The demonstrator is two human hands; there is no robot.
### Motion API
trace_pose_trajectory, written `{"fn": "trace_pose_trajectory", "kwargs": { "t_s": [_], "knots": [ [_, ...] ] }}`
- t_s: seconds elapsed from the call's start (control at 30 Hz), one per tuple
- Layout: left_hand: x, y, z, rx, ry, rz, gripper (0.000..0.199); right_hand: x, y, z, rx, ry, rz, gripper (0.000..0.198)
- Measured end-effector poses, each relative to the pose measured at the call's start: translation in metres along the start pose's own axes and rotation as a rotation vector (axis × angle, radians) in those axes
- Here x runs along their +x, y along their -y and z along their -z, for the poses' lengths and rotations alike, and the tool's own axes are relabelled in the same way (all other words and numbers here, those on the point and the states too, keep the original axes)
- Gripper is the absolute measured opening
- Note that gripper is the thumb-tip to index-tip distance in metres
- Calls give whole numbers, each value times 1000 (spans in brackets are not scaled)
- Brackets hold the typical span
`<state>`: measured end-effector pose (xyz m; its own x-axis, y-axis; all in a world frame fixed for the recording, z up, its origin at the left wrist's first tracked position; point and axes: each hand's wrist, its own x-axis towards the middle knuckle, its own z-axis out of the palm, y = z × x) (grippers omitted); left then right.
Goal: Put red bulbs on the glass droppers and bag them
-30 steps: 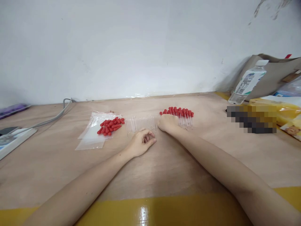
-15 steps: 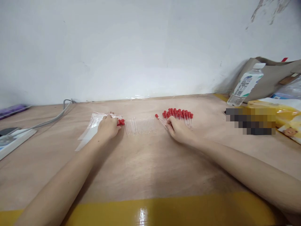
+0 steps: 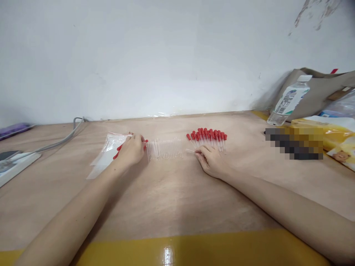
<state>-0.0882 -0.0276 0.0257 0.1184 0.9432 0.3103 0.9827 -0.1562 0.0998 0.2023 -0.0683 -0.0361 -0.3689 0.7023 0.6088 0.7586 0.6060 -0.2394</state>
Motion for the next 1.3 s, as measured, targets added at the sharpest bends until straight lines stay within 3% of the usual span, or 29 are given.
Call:
{"fn": "trace_pose_trajectory", "kwargs": {
  "t_s": [0.13,0.27,0.47,0.7,0.9,1.1,1.3],
  "knots": [
    [-23,-40,-14,-445,-63,-199,15,-1,3,3,48,1,16,17],
    [-46,-69,-37,-659,-22,-333,22,-2,8,5,71,-7,38,19],
    [-50,-73,-48,-800,9,-292,18,-3,14,6,73,-7,92,19],
    [-50,-76,-49,-913,76,-265,20,-2,16,5,87,37,108,19],
    [-53,-77,-47,-999,135,-258,20,1,8,7,252,154,92,18],
    [-57,-76,-41,-875,200,-348,19,6,0,16,247,284,130,18],
    [-58,-79,-37,-711,42,-373,16,1,7,15,36,120,177,24]
  ]
}}
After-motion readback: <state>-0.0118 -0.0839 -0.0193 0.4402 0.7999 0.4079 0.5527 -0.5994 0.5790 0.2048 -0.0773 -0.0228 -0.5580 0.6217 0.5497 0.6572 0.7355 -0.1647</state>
